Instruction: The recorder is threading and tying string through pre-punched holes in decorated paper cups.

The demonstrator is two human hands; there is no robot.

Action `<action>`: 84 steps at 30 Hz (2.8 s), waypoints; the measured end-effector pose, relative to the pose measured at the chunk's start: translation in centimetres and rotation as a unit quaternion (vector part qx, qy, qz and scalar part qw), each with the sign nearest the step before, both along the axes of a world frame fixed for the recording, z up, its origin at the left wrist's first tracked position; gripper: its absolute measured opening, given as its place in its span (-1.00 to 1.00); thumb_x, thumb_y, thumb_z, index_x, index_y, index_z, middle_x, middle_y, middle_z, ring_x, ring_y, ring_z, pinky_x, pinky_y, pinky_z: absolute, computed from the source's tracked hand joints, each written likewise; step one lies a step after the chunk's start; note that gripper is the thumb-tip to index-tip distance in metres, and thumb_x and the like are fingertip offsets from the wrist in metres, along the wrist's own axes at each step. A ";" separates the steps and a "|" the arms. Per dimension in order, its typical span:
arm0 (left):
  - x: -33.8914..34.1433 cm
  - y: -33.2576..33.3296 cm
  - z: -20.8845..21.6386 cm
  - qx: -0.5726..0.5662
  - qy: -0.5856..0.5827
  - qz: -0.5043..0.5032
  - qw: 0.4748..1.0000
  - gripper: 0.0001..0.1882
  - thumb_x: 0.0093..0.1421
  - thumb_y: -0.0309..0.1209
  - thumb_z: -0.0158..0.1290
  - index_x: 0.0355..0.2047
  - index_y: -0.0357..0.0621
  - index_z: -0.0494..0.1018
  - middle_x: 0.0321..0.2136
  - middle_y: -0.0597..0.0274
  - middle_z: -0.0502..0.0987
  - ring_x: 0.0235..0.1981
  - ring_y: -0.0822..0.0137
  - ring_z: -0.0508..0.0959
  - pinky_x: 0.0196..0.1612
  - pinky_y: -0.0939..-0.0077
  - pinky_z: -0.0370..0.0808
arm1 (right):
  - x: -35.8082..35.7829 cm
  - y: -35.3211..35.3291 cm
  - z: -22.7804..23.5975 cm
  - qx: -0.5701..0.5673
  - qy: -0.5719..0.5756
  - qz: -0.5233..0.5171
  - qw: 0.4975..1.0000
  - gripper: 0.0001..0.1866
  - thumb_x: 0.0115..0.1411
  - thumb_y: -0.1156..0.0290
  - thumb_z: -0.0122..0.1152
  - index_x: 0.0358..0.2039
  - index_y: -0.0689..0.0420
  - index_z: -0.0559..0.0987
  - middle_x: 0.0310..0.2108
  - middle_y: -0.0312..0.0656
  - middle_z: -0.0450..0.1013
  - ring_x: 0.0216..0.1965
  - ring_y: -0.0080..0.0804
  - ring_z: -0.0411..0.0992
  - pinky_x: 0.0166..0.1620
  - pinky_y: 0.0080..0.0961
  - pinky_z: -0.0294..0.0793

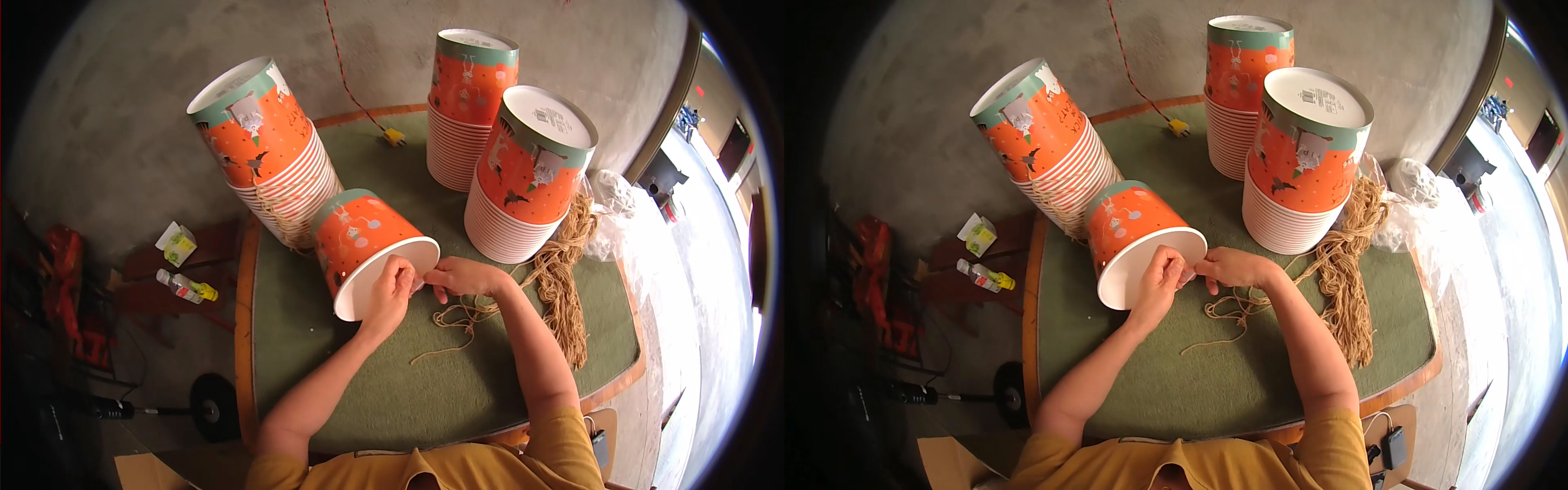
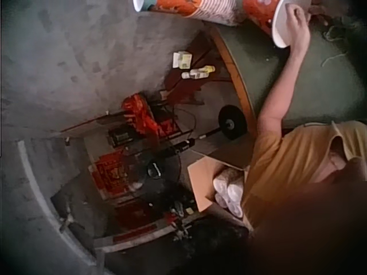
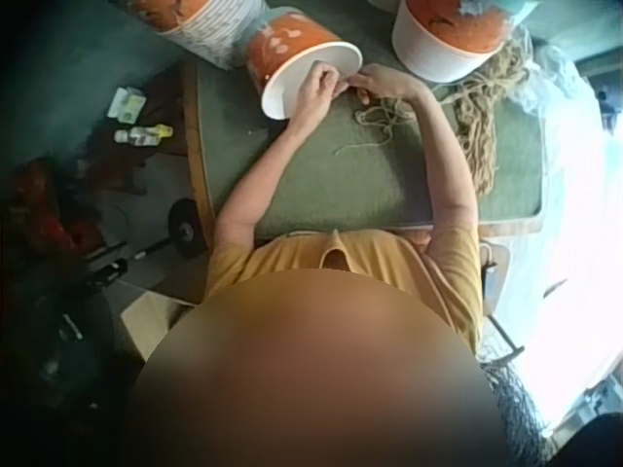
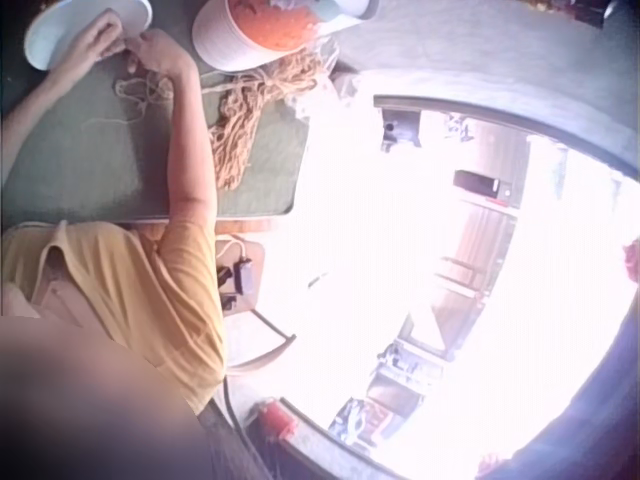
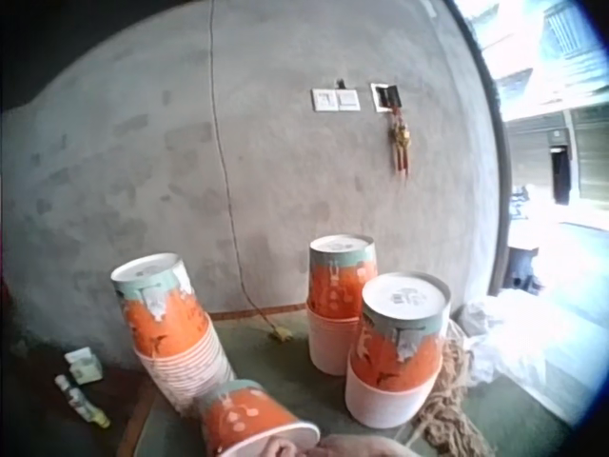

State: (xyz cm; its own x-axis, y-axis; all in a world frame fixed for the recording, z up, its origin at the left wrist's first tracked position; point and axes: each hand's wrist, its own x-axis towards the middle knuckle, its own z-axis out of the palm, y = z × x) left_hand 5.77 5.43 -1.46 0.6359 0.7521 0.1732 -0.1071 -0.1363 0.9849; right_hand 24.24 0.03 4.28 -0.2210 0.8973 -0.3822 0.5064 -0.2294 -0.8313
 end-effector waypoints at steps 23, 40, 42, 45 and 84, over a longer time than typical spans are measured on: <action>-0.8 0.4 -0.3 0.143 0.088 -0.017 0.986 -0.91 0.32 -0.60 -0.06 -0.17 -0.29 0.38 -0.23 0.21 0.41 -0.28 0.46 0.48 -0.17 0.57 0.47 | 0.2 0.0 -0.1 -0.035 0.020 -0.015 0.999 -0.62 0.33 0.14 -0.09 -0.36 0.17 0.56 -0.60 -0.34 0.46 -0.58 -0.64 0.24 -0.48 -0.60 0.24; -0.9 0.6 -0.2 0.090 0.074 -0.015 0.993 -0.90 0.38 -0.47 -0.07 -0.18 -0.23 0.40 -0.29 0.34 0.47 -0.25 0.51 0.44 -0.11 0.59 0.42 | -0.7 -1.3 2.9 0.017 -0.127 0.015 0.992 -0.63 0.30 0.11 -0.02 -0.35 0.15 0.56 -0.58 -0.26 0.49 -0.49 -0.41 0.43 -0.35 -0.37 0.40; -0.8 0.5 -0.1 0.077 0.079 0.001 0.994 -0.90 0.37 -0.48 -0.05 -0.17 -0.24 0.39 -0.29 0.32 0.48 -0.25 0.52 0.45 -0.11 0.58 0.42 | -1.5 -2.2 4.2 0.030 -0.195 0.019 0.980 -0.66 0.30 0.13 0.00 -0.34 0.14 0.57 -0.56 -0.19 0.51 -0.46 -0.29 0.50 -0.31 -0.28 0.44; -0.7 0.3 0.5 0.073 0.085 0.017 0.994 -0.92 0.32 -0.53 -0.01 -0.22 -0.29 0.38 -0.33 0.15 0.53 -0.29 0.34 0.55 -0.17 0.44 0.49 | -2.8 -3.0 4.5 0.173 -0.289 0.011 0.942 -0.72 0.29 0.17 0.00 -0.32 0.09 0.57 -0.52 -0.06 0.52 -0.42 -0.08 0.53 -0.28 -0.15 0.47; -0.7 1.8 1.4 0.101 0.144 -0.081 0.981 -0.82 0.25 -0.43 0.06 -0.28 -0.36 0.44 -0.30 -0.01 0.55 -0.26 0.12 0.57 -0.16 0.31 0.48 | -5.3 -5.3 -1.6 0.310 -0.061 -0.282 0.906 -0.78 0.20 0.52 0.12 -0.12 0.08 0.52 -0.51 -0.13 0.54 -0.52 -0.20 0.56 -0.44 -0.38 0.52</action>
